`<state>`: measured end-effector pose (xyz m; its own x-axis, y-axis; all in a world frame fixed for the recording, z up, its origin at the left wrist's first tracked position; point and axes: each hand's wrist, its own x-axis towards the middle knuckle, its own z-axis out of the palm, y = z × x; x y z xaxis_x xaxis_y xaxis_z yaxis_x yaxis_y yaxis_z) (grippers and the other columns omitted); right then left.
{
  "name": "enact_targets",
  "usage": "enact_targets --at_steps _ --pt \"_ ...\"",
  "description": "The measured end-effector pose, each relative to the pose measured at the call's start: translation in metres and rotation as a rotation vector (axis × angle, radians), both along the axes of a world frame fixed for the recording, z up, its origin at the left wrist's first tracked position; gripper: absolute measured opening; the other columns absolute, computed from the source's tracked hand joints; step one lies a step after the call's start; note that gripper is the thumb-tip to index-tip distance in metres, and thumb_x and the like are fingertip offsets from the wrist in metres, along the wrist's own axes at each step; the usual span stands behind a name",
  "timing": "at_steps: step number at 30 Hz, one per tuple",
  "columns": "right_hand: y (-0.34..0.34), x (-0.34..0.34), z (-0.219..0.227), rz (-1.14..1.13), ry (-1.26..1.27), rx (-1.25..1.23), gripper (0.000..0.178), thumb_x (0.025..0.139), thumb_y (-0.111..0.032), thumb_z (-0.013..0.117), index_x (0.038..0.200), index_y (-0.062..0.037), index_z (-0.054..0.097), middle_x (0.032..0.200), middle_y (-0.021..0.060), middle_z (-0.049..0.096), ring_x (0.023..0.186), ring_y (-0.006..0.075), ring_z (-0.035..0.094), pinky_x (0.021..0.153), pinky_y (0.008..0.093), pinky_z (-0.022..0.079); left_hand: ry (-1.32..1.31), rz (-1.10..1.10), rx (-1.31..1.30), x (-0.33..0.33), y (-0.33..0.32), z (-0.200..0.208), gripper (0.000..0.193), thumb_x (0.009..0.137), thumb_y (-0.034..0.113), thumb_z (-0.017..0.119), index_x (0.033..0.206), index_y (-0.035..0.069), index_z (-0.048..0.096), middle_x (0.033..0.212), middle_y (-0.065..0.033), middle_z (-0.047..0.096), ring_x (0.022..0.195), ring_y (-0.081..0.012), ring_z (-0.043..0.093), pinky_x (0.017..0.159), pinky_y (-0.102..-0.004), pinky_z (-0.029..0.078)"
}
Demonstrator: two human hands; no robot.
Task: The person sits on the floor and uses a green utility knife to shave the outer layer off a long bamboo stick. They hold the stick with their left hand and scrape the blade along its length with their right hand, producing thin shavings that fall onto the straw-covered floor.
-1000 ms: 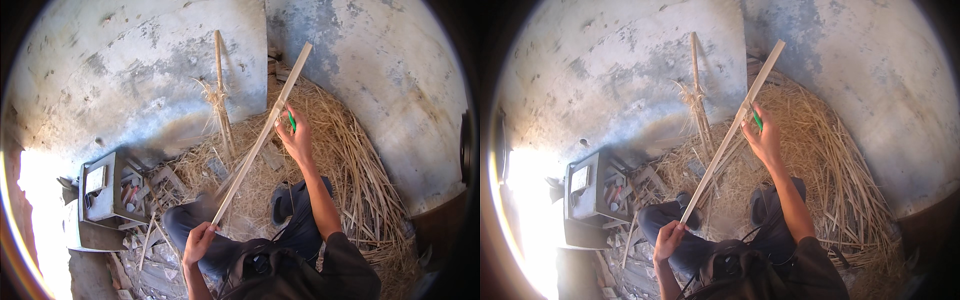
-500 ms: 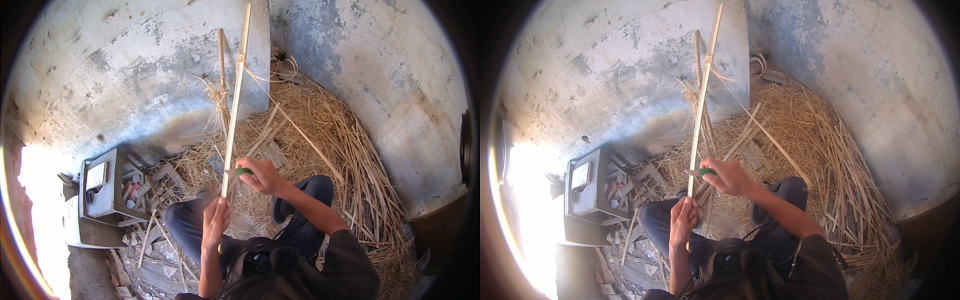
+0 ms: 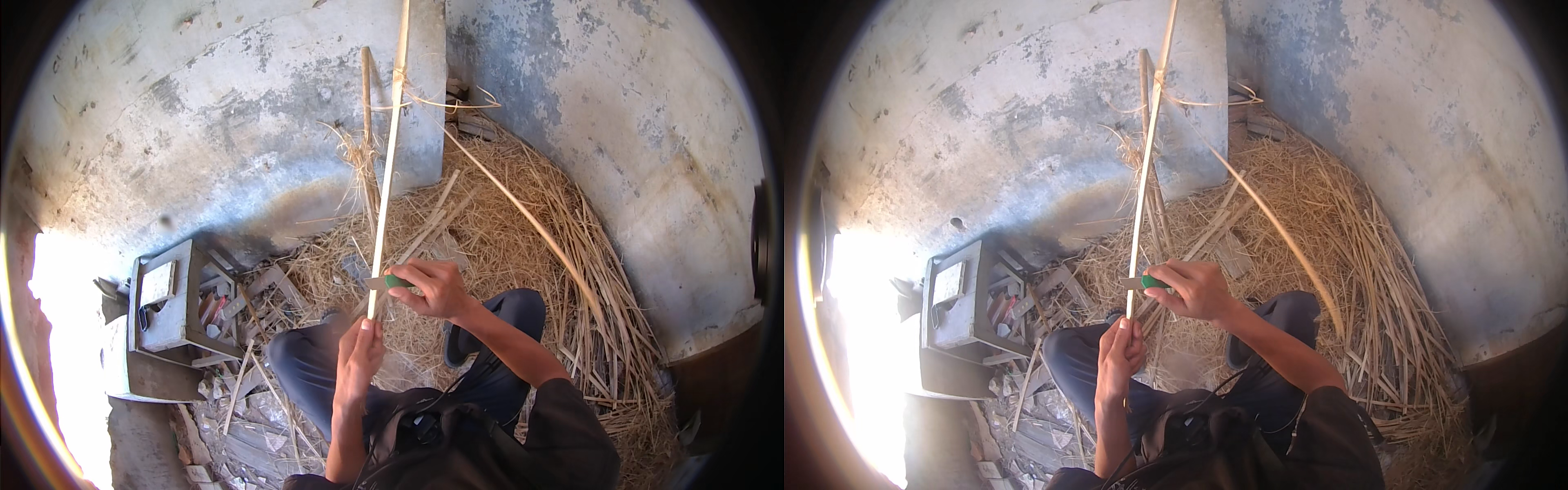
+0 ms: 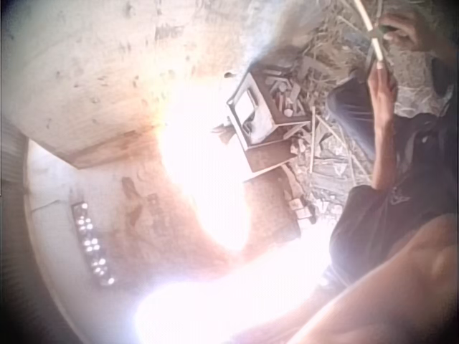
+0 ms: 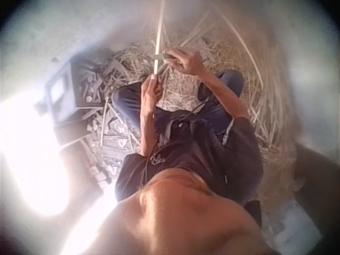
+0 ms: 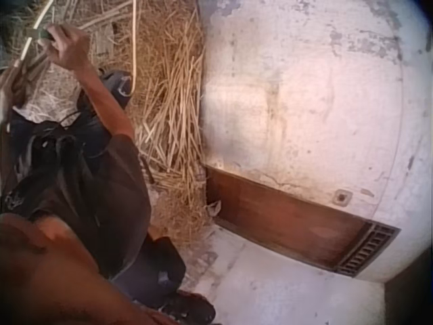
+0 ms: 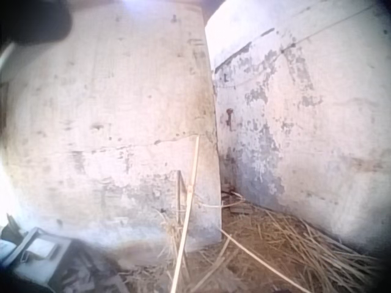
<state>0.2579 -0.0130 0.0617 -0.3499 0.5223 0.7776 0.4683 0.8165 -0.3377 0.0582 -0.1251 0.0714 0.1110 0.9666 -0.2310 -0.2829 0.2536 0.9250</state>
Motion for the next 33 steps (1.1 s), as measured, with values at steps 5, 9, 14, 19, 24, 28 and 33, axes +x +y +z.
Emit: enact_targets --at_steps 5,9,14,19,24,28,33 --pt "0.002 0.0 0.002 -0.031 0.013 0.054 0.026 0.095 -0.033 0.081 0.109 -0.011 0.078 0.078 -0.0004 0.07 0.058 0.0164 0.068 0.049 0.0312 0.051 0.108 0.044 0.091 0.004 -0.004 0.001 0.037 0.118 0.038 0.046 0.094 0.01 0.053 0.067 0.0103 0.033 0.053 -0.0008 0.026 0.046 -0.0228 0.021" --pt "0.002 0.004 0.009 -0.041 0.002 0.051 0.028 0.095 -0.032 0.081 0.112 -0.0099 0.08 0.078 0.001 0.071 0.058 0.0158 0.068 0.049 0.0307 0.05 0.235 0.089 0.17 0.003 -0.006 -0.002 0.039 0.118 0.037 0.047 0.091 0.01 0.052 0.069 0.0103 0.033 0.057 -0.0004 0.027 0.048 -0.0228 0.022" --pt "0.004 0.007 0.009 -0.056 0.01 0.019 0.03 0.095 -0.033 0.081 0.113 -0.0095 0.08 0.079 0.0016 0.073 0.058 0.0164 0.069 0.05 0.0306 0.052 0.346 0.104 0.217 0.0 -0.008 -0.008 0.04 0.118 0.037 0.048 0.088 0.01 0.052 0.071 0.0091 0.038 0.061 -0.0014 0.031 0.052 -0.0231 0.026" --pt "0.013 0.01 0.006 -0.067 0.092 0.004 0.029 0.096 -0.033 0.08 0.113 -0.0092 0.08 0.083 0.0024 0.075 0.062 0.0179 0.071 0.052 0.0312 0.053 0.436 0.122 0.212 -0.001 -0.013 -0.01 0.042 0.117 0.035 0.049 0.086 0.007 0.051 0.07 0.0056 0.041 0.063 -0.0041 0.033 0.054 -0.0271 0.029" --pt "0.014 0.017 0.005 -0.088 -0.03 -0.022 0.031 0.097 -0.036 0.079 0.117 -0.0121 0.079 0.096 0.0015 0.08 0.068 0.0167 0.076 0.054 0.0301 0.056 0.527 0.146 0.194 -0.001 -0.019 -0.002 0.043 0.116 0.029 0.051 0.084 0.001 0.05 0.068 0.0008 0.04 0.068 -0.0083 0.035 0.056 -0.0341 0.031" --pt "0.014 0.016 0.006 -0.1 -0.031 -0.006 0.031 0.097 -0.037 0.079 0.115 -0.0117 0.079 0.095 0.0018 0.08 0.068 0.0172 0.076 0.055 0.0305 0.057 0.509 0.135 0.177 -0.003 -0.021 -0.004 0.042 0.116 0.029 0.051 0.085 0.0 0.051 0.068 0.0001 0.041 0.068 -0.0084 0.036 0.056 -0.0345 0.032" --pt "0.016 0.014 0.004 -0.081 0.002 0.003 0.031 0.099 -0.039 0.077 0.114 -0.0114 0.079 0.095 0.0027 0.081 0.068 0.0178 0.076 0.055 0.0307 0.057 0.484 0.128 0.158 -0.003 -0.023 -0.002 0.041 0.115 0.029 0.05 0.087 0.0 0.053 0.068 -0.0006 0.041 0.069 -0.0088 0.036 0.057 -0.035 0.034"
